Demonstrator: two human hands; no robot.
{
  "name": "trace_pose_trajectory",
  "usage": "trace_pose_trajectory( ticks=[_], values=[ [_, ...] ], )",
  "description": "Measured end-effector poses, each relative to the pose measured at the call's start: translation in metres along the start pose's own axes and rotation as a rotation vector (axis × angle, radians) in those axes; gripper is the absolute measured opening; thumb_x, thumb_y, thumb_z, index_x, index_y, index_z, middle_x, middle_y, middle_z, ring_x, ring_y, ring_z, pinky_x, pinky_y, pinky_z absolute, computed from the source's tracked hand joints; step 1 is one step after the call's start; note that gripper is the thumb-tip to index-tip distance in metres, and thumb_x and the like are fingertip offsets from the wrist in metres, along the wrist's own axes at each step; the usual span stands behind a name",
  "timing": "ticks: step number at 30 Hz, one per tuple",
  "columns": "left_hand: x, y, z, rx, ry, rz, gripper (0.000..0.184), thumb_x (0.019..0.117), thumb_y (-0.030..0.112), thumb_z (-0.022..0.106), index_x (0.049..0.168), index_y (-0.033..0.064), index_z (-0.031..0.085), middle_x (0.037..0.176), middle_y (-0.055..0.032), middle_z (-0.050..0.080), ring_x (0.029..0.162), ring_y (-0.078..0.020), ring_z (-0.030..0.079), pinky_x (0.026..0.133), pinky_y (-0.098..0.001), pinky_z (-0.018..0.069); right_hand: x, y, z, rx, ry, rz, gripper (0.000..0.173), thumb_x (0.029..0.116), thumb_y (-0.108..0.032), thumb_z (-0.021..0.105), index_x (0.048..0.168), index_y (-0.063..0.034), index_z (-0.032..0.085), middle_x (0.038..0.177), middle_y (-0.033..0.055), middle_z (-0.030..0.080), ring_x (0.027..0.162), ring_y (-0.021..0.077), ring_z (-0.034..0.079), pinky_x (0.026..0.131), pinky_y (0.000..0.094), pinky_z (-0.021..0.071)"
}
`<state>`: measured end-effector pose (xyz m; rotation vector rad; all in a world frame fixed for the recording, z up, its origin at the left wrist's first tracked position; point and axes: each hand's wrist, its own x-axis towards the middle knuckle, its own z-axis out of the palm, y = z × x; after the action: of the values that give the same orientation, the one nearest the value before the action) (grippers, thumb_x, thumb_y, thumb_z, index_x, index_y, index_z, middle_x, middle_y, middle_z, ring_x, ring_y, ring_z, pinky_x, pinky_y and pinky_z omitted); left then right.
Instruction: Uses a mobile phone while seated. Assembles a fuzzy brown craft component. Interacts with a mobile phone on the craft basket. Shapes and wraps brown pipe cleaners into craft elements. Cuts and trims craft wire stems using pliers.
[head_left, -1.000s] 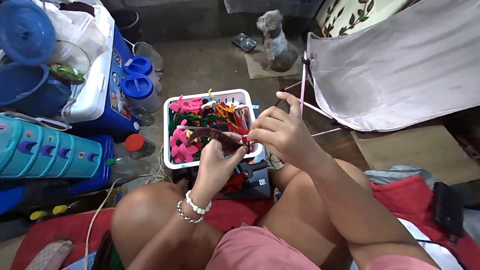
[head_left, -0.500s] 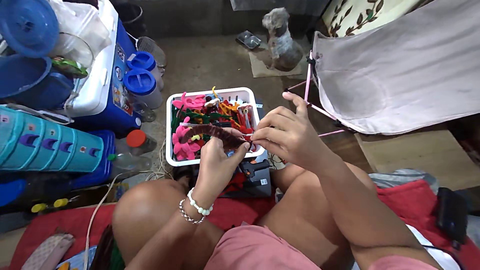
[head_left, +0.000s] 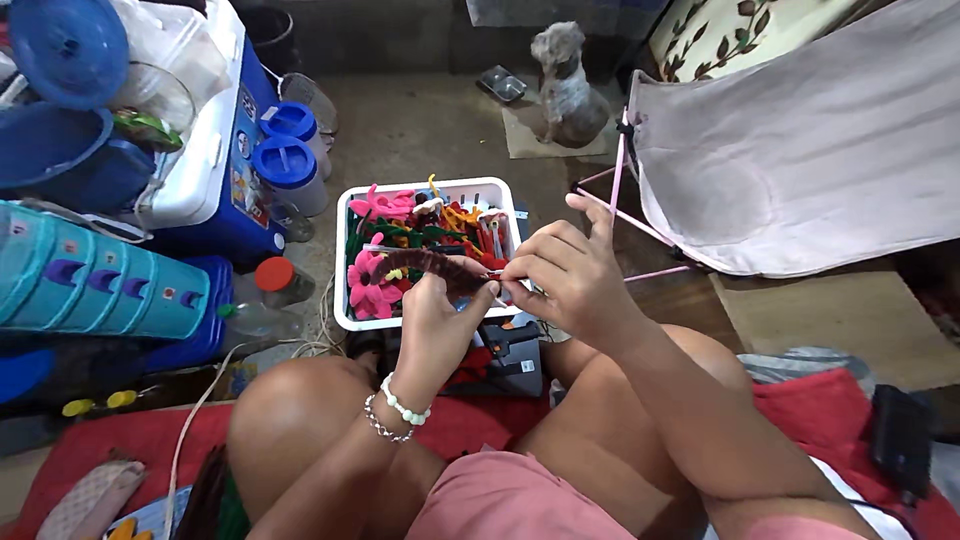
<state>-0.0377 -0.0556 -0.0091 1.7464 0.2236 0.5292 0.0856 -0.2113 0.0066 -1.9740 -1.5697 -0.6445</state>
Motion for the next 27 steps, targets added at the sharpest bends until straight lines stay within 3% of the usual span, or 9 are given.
trace_pose_trajectory(
  ticks=[7,14,20,27],
  values=[
    [0.001,-0.003,0.005,-0.006,0.135,0.010,0.021,0.0911,0.003,0.071,0.111,0.0041,0.066,0.098,-0.0015,0.073,0.089,-0.0056,0.071,0.083,-0.0243,0.0602,-0.005,-0.025,0.021,0.144,0.134,0.268,0.010,0.0960,-0.017,0.070,0.096,-0.0093,0.078,0.094,0.0038,0.074,0.096,0.0157,0.071,0.110,0.0506,0.0429],
    [0.001,-0.001,0.008,-0.124,0.225,0.032,0.025,0.0900,0.000,0.073,0.114,-0.0004,0.065,0.099,-0.0053,0.073,0.087,-0.0096,0.072,0.080,-0.0270,0.0623,-0.008,-0.033,0.028,0.323,0.223,0.412,0.015,0.0962,-0.019,0.072,0.105,-0.0086,0.078,0.100,0.0011,0.077,0.101,0.0105,0.071,0.110,0.0473,0.0465],
    [0.001,0.003,0.006,-0.199,0.322,0.066,0.026,0.0899,-0.001,0.073,0.115,-0.0005,0.065,0.101,-0.0062,0.073,0.088,-0.0105,0.072,0.079,-0.0279,0.0625,-0.008,-0.041,0.032,0.375,0.247,0.365,0.013,0.0944,-0.010,0.071,0.102,-0.0041,0.079,0.101,0.0057,0.078,0.102,0.0136,0.072,0.108,0.0423,0.0496],
    [-0.001,0.006,0.007,-0.253,0.366,0.062,0.026,0.0879,-0.003,0.074,0.113,0.0001,0.066,0.101,-0.0066,0.074,0.088,-0.0122,0.073,0.079,-0.0287,0.0625,-0.007,-0.047,0.035,0.400,0.284,0.337,0.018,0.0937,-0.009,0.073,0.110,-0.0017,0.076,0.100,0.0058,0.078,0.097,0.0114,0.073,0.109,0.0435,0.0497]
  ],
)
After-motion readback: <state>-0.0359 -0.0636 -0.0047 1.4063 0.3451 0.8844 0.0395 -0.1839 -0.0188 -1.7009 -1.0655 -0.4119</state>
